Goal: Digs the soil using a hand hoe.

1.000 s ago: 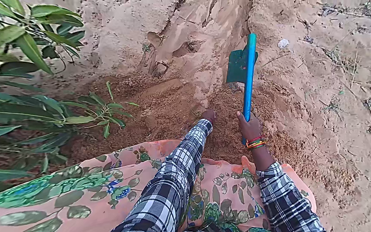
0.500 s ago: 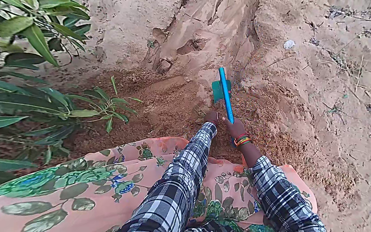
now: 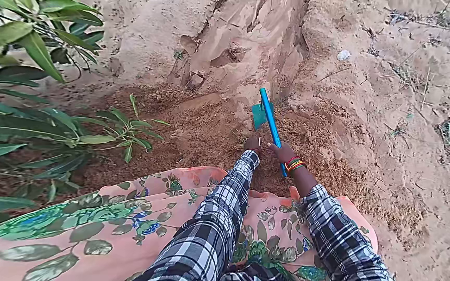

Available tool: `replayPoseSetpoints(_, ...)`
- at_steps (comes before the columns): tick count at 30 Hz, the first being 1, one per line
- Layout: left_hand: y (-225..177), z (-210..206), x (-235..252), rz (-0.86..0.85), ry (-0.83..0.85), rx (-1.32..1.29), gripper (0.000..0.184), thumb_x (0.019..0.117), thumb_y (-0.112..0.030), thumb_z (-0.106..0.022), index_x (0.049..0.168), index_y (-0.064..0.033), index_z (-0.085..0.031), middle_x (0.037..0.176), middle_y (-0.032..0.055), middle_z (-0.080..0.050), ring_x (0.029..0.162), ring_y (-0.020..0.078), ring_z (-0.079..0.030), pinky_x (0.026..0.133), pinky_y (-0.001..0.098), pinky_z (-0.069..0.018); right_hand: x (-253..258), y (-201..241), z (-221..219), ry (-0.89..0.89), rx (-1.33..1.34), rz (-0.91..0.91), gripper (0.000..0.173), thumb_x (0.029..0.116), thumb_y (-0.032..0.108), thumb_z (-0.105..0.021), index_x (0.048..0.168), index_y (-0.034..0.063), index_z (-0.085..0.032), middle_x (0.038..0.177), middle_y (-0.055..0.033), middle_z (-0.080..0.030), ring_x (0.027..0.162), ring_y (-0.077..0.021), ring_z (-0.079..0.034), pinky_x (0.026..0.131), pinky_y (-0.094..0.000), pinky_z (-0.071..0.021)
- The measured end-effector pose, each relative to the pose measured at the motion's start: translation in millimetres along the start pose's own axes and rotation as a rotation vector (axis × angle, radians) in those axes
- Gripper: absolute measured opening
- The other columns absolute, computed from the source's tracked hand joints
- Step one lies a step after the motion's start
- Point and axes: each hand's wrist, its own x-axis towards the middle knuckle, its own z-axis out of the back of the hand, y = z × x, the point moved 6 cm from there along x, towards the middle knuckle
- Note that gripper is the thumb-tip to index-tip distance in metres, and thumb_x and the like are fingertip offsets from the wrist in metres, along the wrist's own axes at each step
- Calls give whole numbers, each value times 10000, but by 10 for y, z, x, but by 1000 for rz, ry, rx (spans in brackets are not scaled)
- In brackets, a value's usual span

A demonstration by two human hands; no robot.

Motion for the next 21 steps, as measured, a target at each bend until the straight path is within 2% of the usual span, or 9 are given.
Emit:
replayPoseSetpoints(3, -9, 20, -37, -19, 10, -2, 385, 1059, -183, -535, 1358, 54, -588, 1371, 302, -602, 1303, 458, -576, 1077, 631, -455, -121, 61, 9, -75, 67, 42, 514, 1077, 469, -508, 1248, -10, -582, 849, -163, -597, 685, -261, -570, 675, -440, -507)
replayPoseSetpoints(6, 11, -16, -55, -11, 7, 18, 409, 1072, -211, -524, 1376, 59, -570, 1356, 304, -610, 1284, 458, -592, 1066, 627, -467, -240, 151, 33, -199, 226, 267, 469, 1054, 491, -542, 1157, 37, -592, 669, -78, -499, 532, -205, -482, 539, -403, -453)
replayPoseSetpoints(8, 10, -5, -45, 0, -6, 29, 398, 1060, -194, -539, 1370, 52, -575, 1337, 291, -627, 1262, 446, -611, 1051, 623, -483, -299, 298, 98, -252, 295, 469, 466, 1028, 533, -550, 1161, 88, -587, 617, -26, -460, 465, -155, -433, 458, -355, -413)
replayPoseSetpoints(10, 13, 15, -56, 13, -5, 28, 387, 1056, -174, -540, 1373, 46, -570, 1340, 285, -627, 1265, 439, -611, 1051, 615, -485, -308, 351, 118, -279, 290, 550, 489, 1017, 530, -565, 1231, 90, -582, 632, -32, -477, 465, -154, -434, 450, -355, -412)
replayPoseSetpoints(13, -15, 16, -72, 33, 18, 25, 406, 1082, -218, -499, 1369, 61, -567, 1357, 300, -611, 1288, 442, -594, 1068, 610, -474, -179, 175, 58, -201, 159, 305, 486, 1054, 469, -558, 1233, 17, -570, 732, -136, -545, 577, -258, -516, 567, -456, -464)
replayPoseSetpoints(15, -30, 21, -118, 68, 23, 8, 450, 1105, -274, -461, 1359, 84, -560, 1359, 311, -604, 1295, 445, -589, 1075, 605, -466, -26, -29, 34, -10, 96, 44, 521, 1079, 477, -498, 1246, -12, -565, 843, -144, -575, 678, -245, -556, 661, -432, -505)
replayPoseSetpoints(16, -30, 14, -129, 82, 15, -5, 464, 1107, -287, -454, 1371, 83, -544, 1360, 310, -602, 1293, 444, -590, 1075, 600, -469, 10, -97, 54, 39, 98, -25, 511, 1085, 476, -484, 1234, -6, -562, 844, -110, -561, 668, -200, -541, 648, -380, -498)
replayPoseSetpoints(19, -16, -5, -117, 71, -12, -33, 476, 1107, -295, -457, 1404, 72, -518, 1365, 307, -600, 1288, 444, -595, 1076, 594, -474, -54, -71, 103, 7, 152, -56, 505, 1077, 486, -495, 1259, 17, -550, 799, -70, -541, 604, -154, -507, 589, -319, -475)
replayPoseSetpoints(21, 18, -14, -116, 48, -15, -50, 486, 1110, -303, -448, 1413, 69, -520, 1362, 311, -603, 1287, 450, -594, 1079, 603, -469, -108, -40, 83, -41, 157, -5, 508, 1070, 494, -507, 1219, 12, -570, 773, -89, -535, 616, -194, -520, 619, -369, -489)
